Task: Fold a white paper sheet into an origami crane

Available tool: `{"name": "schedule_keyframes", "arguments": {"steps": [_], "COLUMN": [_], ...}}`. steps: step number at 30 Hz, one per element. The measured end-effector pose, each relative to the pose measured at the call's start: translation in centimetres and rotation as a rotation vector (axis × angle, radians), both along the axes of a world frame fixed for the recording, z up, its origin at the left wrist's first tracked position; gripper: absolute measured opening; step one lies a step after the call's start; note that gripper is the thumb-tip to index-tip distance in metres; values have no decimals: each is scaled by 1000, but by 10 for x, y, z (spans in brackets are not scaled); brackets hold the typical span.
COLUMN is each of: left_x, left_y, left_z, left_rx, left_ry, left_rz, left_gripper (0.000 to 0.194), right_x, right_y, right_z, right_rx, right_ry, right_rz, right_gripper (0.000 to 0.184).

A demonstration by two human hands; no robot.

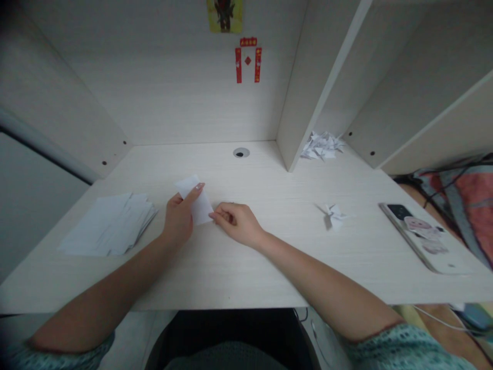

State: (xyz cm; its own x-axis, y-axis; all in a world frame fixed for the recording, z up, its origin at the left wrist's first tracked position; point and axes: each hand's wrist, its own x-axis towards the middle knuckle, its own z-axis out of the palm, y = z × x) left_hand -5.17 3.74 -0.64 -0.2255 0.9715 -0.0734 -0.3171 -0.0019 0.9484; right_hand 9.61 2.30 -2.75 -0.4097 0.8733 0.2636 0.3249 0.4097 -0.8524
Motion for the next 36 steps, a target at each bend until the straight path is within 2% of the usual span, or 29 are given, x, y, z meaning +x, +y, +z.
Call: {"name": "schedule_keyframes", "arguments": {"steps": [16, 18, 22, 24, 27, 30, 36], "left_x": [1, -2, -16, -22, -22, -17, -11], "left_y": [2, 5, 20, 26, 28, 24, 17], "left_z": [-2, 1, 5, 4, -2, -9, -14], "left_rx": [23, 21, 61, 86, 53, -15, -76], "left_ry": [-53, -61, -115, -133, -109, -51, -32], "left_rz": [0, 38, 208, 223, 151, -12, -259], "left_gripper": [27, 29, 35, 38, 42, 44, 45], "right_x": [3, 4, 3, 3, 4, 6, 6], "right_y": [4, 3, -2, -4, -5, -3, -2], "right_z": [1, 0, -1, -1, 0, 0, -1], "right_rx": [90, 123, 224, 256, 282, 298, 386], "right_ry": [-67, -102, -187, -183, -142, -82, -135], "right_rz": [-6, 6, 97, 108, 28, -54, 36], "right_gripper": [29, 28, 26, 25, 22, 20, 45]}}
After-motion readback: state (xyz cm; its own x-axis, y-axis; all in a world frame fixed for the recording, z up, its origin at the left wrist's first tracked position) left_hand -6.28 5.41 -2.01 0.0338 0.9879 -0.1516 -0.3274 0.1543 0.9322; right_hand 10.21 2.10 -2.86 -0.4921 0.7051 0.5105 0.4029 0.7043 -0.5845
